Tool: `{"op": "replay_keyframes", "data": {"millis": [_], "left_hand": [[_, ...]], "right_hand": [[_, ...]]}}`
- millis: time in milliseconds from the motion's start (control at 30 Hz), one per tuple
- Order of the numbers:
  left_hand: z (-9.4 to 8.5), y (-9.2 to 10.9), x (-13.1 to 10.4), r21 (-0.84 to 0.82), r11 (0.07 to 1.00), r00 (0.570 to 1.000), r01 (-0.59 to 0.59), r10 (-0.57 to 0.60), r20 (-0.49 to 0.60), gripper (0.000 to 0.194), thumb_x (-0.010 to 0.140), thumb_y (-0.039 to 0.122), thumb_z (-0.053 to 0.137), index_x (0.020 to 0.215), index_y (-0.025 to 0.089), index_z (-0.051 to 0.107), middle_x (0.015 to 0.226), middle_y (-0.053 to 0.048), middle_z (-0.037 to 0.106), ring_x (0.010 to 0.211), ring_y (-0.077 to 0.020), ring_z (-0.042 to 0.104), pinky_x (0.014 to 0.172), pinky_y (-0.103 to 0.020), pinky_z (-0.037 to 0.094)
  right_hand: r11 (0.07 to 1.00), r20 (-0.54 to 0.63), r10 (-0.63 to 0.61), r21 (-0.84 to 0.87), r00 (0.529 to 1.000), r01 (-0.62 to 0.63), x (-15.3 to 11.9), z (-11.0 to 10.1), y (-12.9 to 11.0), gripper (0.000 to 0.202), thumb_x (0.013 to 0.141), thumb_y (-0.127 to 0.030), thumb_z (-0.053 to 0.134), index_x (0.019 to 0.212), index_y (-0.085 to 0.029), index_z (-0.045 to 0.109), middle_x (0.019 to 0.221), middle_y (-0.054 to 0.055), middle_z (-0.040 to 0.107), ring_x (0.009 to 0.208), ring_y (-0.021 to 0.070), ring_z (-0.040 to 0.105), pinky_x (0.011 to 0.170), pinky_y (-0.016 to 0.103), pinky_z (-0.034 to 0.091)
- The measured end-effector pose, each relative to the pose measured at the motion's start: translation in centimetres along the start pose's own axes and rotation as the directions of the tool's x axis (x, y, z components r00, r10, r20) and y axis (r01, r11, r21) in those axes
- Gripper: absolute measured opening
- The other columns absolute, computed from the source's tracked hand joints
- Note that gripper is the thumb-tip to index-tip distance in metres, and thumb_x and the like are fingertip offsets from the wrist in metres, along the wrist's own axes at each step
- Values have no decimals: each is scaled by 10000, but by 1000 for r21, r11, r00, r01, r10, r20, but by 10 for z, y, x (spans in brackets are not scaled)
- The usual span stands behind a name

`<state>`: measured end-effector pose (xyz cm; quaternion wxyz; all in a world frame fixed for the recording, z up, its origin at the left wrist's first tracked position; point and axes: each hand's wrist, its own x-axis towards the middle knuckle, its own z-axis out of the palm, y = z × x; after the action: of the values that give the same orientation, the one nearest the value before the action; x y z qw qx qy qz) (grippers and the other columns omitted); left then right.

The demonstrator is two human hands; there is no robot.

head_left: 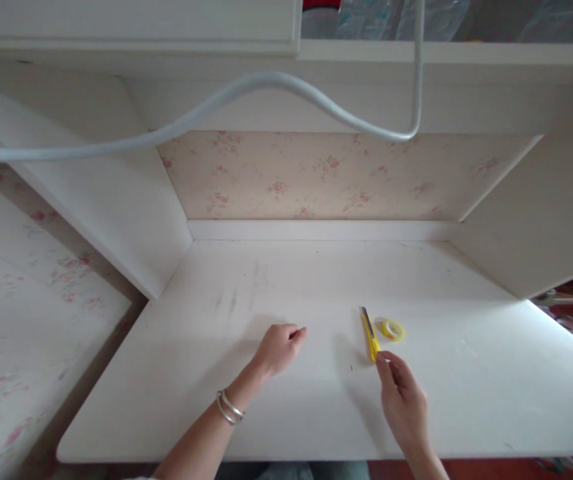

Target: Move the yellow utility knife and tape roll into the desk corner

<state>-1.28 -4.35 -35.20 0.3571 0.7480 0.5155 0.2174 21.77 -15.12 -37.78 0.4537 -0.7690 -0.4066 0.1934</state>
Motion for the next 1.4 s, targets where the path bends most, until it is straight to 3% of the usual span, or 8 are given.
{"op": "replay_keyframes", "data": {"millis": [67, 167, 233, 367, 467, 633, 967, 1400], "left_hand": [[-8, -12, -6, -154, 986, 998, 64, -64, 10, 512, 867, 541, 389, 515, 170, 387, 486, 58, 275, 482, -85, 290, 485, -240, 197], [-10, -20, -14, -305, 946, 994, 107, -99, 42, 492, 847, 544, 416, 528, 180, 331, 520, 63, 221, 501, -82, 254, 483, -238, 188], [-8, -20, -17, -349, 931, 994, 109, -99, 47, 479, 844, 532, 422, 532, 183, 321, 523, 62, 225, 510, -83, 252, 488, -235, 191], [-5, -21, -20, -366, 927, 997, 75, -81, -1, 453, 853, 495, 416, 536, 180, 344, 516, 58, 264, 521, -87, 275, 495, -232, 198], [-5, -22, -20, -361, 930, 998, 66, -70, 1, 454, 859, 496, 415, 542, 177, 355, 513, 60, 274, 522, -87, 285, 498, -231, 207], [-3, -20, -22, -302, 952, 999, 39, -36, 16, 470, 863, 499, 414, 531, 175, 338, 504, 58, 289, 521, -88, 299, 502, -234, 207], [-3, -17, -27, -262, 965, 1000, 22, -22, 3, 463, 882, 486, 376, 539, 174, 379, 508, 50, 290, 523, -94, 302, 503, -233, 210], [-1, -18, -27, -265, 963, 999, 38, -43, -13, 458, 873, 481, 390, 539, 167, 407, 511, 49, 305, 531, -92, 315, 505, -223, 221]], "right_hand": [[992, 113, -112, 73, 987, 104, -8, 22, -19, 389, 829, -560, 479, 806, -189, 594, 563, -36, 471, 506, 118, 410, 497, 221, 326], [965, 272, -244, 164, 931, 205, -15, 60, -46, 441, 877, -516, 423, 569, -200, 429, 502, -56, 341, 477, 95, 323, 473, 216, 267], [963, 334, -256, 173, 907, 208, -17, 82, -58, 468, 890, -510, 395, 537, -205, 363, 484, -63, 300, 468, 88, 292, 462, 214, 240], [950, 468, -303, 80, 830, 302, -20, 110, -63, 453, 906, -487, 366, 561, -197, 413, 482, -53, 367, 474, 93, 335, 474, 211, 240], [911, 527, -346, -7, 776, 411, -23, 112, -59, 426, 917, -454, 362, 594, -197, 467, 506, -31, 460, 483, 102, 397, 505, 216, 263], [892, 552, -362, -28, 751, 451, -27, 106, -57, 373, 930, -390, 343, 677, -203, 543, 580, 4, 575, 516, 116, 486, 533, 210, 301], [920, 523, -343, 18, 781, 392, -25, 105, -63, 404, 922, -389, 344, 627, -194, 539, 554, 0, 568, 506, 115, 462, 515, 217, 296], [897, 558, -357, -17, 749, 441, -26, 105, -60, 392, 932, -387, 319, 697, -203, 574, 619, 14, 617, 546, 123, 530, 555, 210, 333]]}}
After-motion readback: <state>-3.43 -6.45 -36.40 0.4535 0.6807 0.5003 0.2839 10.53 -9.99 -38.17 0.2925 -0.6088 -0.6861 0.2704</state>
